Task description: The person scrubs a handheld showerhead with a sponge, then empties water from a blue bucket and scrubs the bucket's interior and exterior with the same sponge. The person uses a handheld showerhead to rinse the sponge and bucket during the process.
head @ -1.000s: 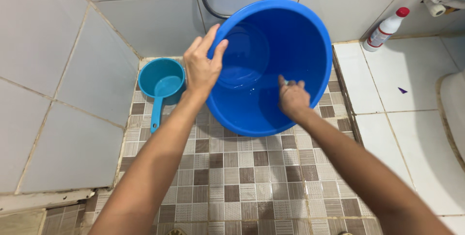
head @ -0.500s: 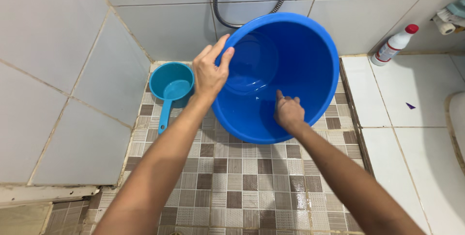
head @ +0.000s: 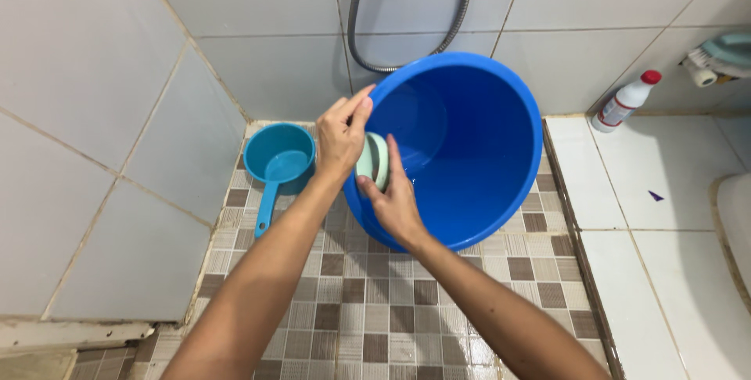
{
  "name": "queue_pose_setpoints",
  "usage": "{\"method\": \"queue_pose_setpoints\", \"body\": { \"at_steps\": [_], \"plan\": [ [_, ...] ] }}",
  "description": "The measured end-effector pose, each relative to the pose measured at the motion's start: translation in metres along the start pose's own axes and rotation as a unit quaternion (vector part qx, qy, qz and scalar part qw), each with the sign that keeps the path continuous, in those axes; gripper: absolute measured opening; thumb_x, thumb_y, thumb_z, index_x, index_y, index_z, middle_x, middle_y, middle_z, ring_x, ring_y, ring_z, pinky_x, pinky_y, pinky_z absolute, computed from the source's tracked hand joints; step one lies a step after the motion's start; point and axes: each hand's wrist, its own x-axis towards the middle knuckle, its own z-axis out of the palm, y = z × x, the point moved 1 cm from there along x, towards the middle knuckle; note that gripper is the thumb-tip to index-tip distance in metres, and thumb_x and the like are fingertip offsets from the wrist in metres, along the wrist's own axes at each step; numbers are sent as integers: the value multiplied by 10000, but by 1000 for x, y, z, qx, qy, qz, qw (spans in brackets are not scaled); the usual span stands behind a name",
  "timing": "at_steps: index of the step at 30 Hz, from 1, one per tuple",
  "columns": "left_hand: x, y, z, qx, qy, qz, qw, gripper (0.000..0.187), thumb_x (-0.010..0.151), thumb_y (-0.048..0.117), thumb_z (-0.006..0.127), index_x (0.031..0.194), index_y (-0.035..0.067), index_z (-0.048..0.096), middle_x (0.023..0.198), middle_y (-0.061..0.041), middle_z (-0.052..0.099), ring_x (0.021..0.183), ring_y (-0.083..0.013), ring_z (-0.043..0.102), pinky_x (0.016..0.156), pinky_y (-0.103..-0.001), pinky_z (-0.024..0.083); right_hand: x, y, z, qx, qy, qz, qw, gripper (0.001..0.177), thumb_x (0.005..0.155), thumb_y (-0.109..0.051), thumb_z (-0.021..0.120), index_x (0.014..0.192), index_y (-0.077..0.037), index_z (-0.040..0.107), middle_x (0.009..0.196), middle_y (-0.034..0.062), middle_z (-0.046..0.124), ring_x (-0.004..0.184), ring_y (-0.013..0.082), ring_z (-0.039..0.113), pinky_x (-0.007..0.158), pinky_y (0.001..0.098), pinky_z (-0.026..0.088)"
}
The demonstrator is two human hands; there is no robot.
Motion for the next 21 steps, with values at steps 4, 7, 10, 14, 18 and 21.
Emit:
{"method": "queue_pose_setpoints", "body": {
  "at_steps": [4, 7, 10, 14, 18, 21],
  "plan": [
    [2, 2, 11, -47, -21, -28, 998, 283, 1004, 266, 656, 1228, 120, 750, 752, -96, 657, 687, -171, 630, 647, -330, 504, 6, -12, -6, -86, 115, -64, 988, 893, 925, -156, 714, 1637, -59, 183, 1403, 310, 540, 1200, 401, 611, 1002, 449, 506],
    [2, 4, 14, -53, -20, -19, 998, 285, 1006, 260, 652, 1231, 111, 745, 772, -82, 673, 692, -156, 632, 660, -322, 509, 27, -12, -33, -151, 194, -193, 950, 856, 977, -137, 728, 1639, -42, 193, 1374, 310, 507, 1131, 397, 576, 962, 462, 506],
    [4, 5, 11, -46, -18, -28, 998, 286, 999, 259, 655, 1225, 110, 748, 741, -78, 663, 668, -148, 622, 646, -319, 504, 51, -9, -77, -219, 227, -197, 928, 850, 983, -134, 745, 1639, -46, 213, 1177, 239, 530, 995, 340, 553, 890, 448, 489],
    [3, 6, 13, -48, -22, -25, 998, 282, 1004, 256, 655, 1224, 109, 750, 724, -72, 658, 653, -139, 609, 637, -318, 497, 63, -6, -106, -269, 266, -211, 901, 860, 978, -90, 762, 1645, -32, 222, 1153, 217, 528, 992, 317, 531, 877, 432, 473],
    [4, 7, 18, -47, -22, -24, 998, 280, 998, 255, 658, 1218, 112, 754, 715, -74, 651, 632, -148, 595, 614, -322, 488, 67, -15, -95, -301, 200, -357, 861, 900, 935, -52, 760, 1644, -67, 206, 1427, 276, 548, 1037, 322, 525, 929, 428, 476],
    [6, 4, 8, -25, -15, -6, 1000, 272, 1003, 244, 656, 1216, 103, 751, 726, -75, 651, 641, -154, 604, 622, -325, 491, 73, -27, -100, -287, 202, -288, 891, 889, 934, -55, 777, 1633, -39, 229, 1174, 188, 595, 984, 330, 512, 891, 443, 449]
  ]
}}
